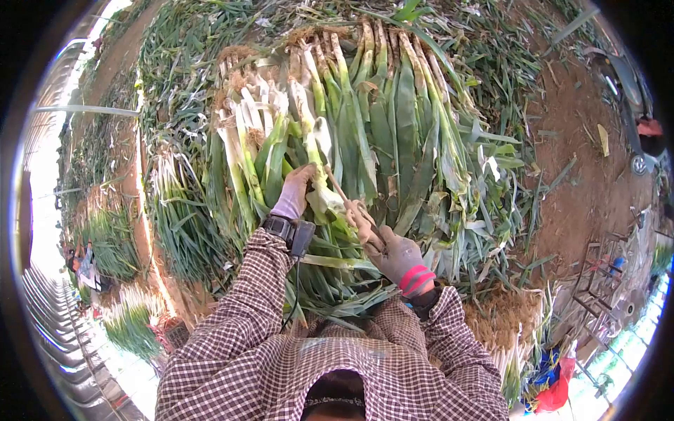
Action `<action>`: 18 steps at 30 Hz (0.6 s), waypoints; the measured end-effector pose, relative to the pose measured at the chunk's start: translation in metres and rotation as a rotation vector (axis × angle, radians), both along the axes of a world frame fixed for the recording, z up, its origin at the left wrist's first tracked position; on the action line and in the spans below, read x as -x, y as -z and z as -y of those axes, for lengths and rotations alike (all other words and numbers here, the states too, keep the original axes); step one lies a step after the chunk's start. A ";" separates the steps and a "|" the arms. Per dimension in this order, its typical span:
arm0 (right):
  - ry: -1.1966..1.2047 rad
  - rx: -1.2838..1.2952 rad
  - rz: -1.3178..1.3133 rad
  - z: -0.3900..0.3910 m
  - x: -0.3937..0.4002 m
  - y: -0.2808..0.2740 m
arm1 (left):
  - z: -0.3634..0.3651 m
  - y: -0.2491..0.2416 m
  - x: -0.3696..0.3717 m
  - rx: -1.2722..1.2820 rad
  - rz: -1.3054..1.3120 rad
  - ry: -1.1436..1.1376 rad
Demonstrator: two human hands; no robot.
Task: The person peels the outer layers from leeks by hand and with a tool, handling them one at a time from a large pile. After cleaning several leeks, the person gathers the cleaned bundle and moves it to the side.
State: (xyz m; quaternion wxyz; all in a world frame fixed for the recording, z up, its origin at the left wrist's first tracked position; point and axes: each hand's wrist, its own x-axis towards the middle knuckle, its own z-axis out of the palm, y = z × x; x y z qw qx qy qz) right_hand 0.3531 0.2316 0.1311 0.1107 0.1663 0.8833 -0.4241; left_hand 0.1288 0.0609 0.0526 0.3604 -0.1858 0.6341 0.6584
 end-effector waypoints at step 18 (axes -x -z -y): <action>-0.039 -0.049 -0.021 0.030 0.173 0.044 | 0.046 -0.022 -0.020 0.035 -0.079 0.052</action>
